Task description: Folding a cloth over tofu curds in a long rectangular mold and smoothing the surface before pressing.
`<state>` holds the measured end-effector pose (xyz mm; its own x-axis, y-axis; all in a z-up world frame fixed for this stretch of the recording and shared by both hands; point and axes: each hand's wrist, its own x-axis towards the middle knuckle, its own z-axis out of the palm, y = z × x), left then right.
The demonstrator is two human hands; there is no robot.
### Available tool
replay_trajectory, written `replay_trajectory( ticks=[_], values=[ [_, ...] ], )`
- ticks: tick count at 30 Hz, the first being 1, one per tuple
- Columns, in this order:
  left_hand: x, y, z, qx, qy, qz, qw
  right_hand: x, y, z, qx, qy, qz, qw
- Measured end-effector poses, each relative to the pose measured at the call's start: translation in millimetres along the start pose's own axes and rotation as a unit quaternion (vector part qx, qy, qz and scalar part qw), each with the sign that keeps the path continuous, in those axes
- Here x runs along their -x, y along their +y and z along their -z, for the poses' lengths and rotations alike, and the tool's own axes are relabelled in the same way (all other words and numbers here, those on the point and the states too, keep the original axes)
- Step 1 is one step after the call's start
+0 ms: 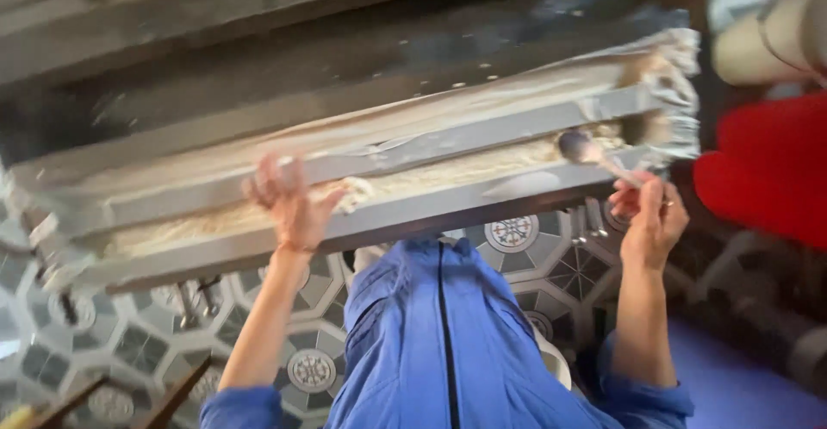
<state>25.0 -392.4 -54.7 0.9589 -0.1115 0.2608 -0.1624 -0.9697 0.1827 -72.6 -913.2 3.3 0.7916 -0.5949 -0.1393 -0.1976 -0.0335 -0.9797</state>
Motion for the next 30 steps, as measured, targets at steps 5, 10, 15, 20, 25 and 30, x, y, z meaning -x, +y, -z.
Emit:
replay_trajectory(
  ticks=[5,10,15,20,25,30],
  values=[
    [-12.4,47.1,23.1,0.133,0.033,-0.031,0.99,-44.3,13.0,56.3,0.253,0.023,0.221,0.942],
    [-15.0,143.5,-22.9,0.214,0.016,-0.098,0.972,-62.9,10.5,43.1,0.309,-0.039,0.233,0.921],
    [-20.6,240.1,-73.1,0.413,-0.182,-0.101,0.887,-75.2,12.8,24.1,0.096,-0.099,0.041,0.99],
    [-35.2,318.0,-139.1,0.172,-0.089,-0.245,0.95,-80.7,6.9,10.5,0.004,-0.113,-0.109,0.988],
    [-46.8,324.1,-130.1,0.14,-0.109,-0.251,0.952,-78.2,15.9,0.6,-0.043,-0.109,-0.141,0.983],
    [-39.4,284.6,-92.9,0.183,-0.114,-0.205,0.955,-54.6,30.7,-19.1,-0.053,-0.137,-0.163,0.976]
  ],
)
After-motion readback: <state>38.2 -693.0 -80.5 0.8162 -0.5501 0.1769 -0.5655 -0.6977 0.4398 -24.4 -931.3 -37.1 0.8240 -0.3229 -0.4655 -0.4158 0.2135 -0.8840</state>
